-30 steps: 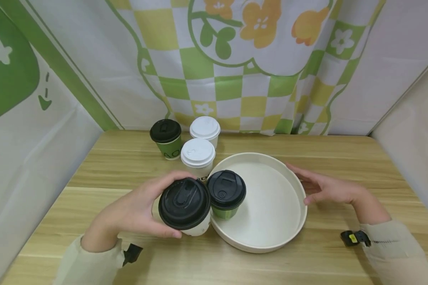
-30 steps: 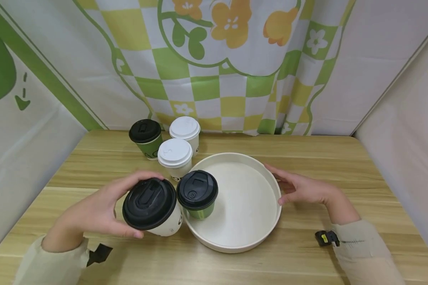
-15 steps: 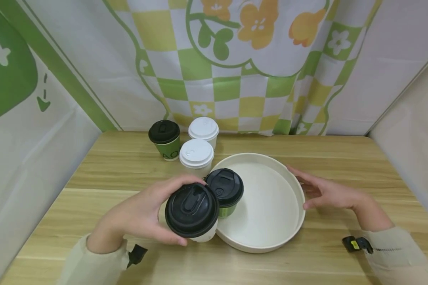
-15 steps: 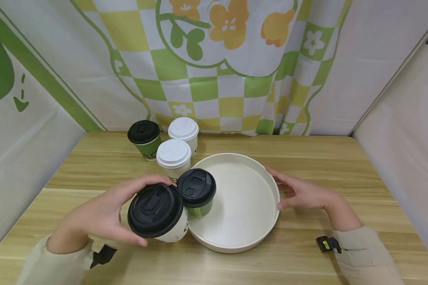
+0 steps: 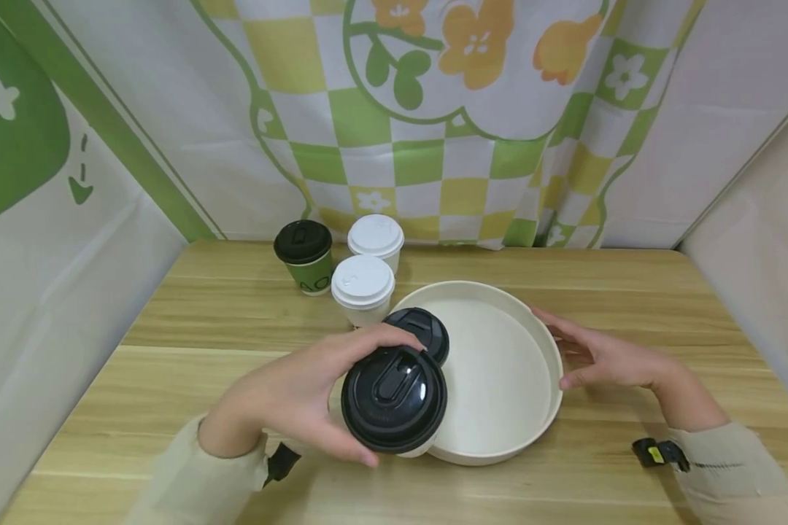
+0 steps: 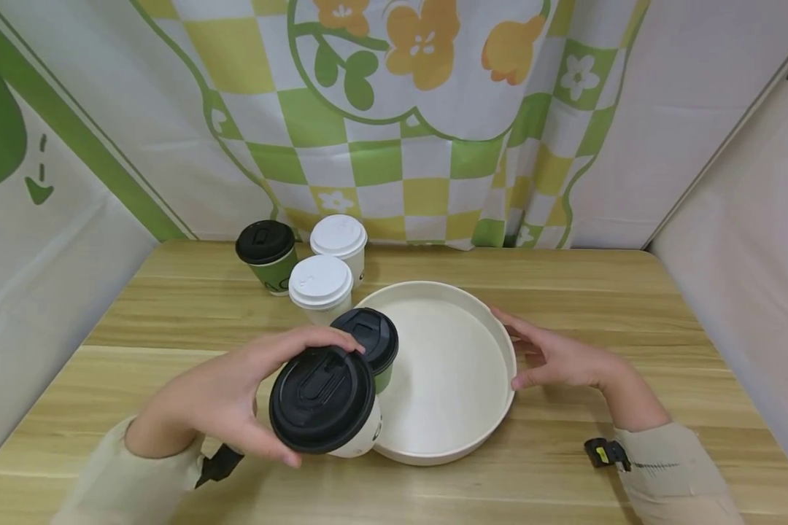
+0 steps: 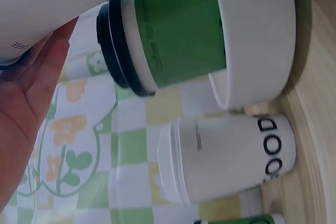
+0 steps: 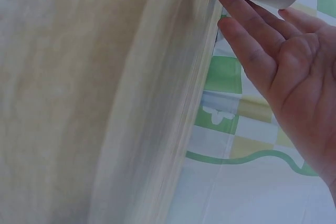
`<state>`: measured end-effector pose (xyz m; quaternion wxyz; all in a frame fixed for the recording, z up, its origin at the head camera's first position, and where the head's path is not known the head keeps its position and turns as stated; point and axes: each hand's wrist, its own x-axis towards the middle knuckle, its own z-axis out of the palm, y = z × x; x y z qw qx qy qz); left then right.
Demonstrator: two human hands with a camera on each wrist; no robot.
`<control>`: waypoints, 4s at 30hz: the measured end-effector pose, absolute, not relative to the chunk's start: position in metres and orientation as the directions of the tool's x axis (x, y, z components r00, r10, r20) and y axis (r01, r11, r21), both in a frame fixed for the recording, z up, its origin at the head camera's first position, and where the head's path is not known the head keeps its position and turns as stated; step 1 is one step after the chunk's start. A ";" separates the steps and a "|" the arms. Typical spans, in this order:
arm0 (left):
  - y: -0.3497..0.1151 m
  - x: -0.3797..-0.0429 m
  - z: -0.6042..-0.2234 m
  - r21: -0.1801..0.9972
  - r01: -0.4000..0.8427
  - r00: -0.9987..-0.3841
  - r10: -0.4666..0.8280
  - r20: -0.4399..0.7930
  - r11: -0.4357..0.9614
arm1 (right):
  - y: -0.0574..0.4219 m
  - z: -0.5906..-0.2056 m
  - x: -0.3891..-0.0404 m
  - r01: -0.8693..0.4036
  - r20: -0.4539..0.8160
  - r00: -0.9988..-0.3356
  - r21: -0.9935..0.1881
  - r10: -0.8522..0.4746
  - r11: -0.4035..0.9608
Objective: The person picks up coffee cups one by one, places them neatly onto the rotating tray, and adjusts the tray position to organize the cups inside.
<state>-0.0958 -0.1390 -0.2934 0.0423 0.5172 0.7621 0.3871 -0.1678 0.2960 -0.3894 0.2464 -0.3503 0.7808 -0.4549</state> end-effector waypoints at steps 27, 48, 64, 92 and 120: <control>-0.075 -0.121 -0.302 0.568 0.814 -0.331 0.901 0.282 0.121 | 0.294 -0.389 -0.168 -0.327 -0.045 -0.609 -0.895 -0.792 0.302; -0.049 -0.127 -0.302 0.511 0.848 -0.263 0.950 0.171 0.142 | 0.294 -0.389 -0.166 -0.303 -0.071 -0.628 -0.894 -0.775 0.328; -0.044 -0.126 -0.300 0.405 0.863 -0.322 0.946 -0.018 0.302 | 0.294 -0.389 -0.166 -0.316 -0.065 -0.630 -0.889 -0.774 0.332; -0.047 -0.117 -0.293 0.373 0.855 -0.355 0.931 -0.090 0.362 | 0.294 -0.387 -0.166 -0.341 -0.036 -0.609 -0.890 -0.792 0.303; -0.126 -0.150 -0.277 0.373 0.832 -0.537 0.769 0.348 0.412 | 0.294 -0.390 -0.166 -0.348 -0.023 -0.609 -0.891 -0.792 0.293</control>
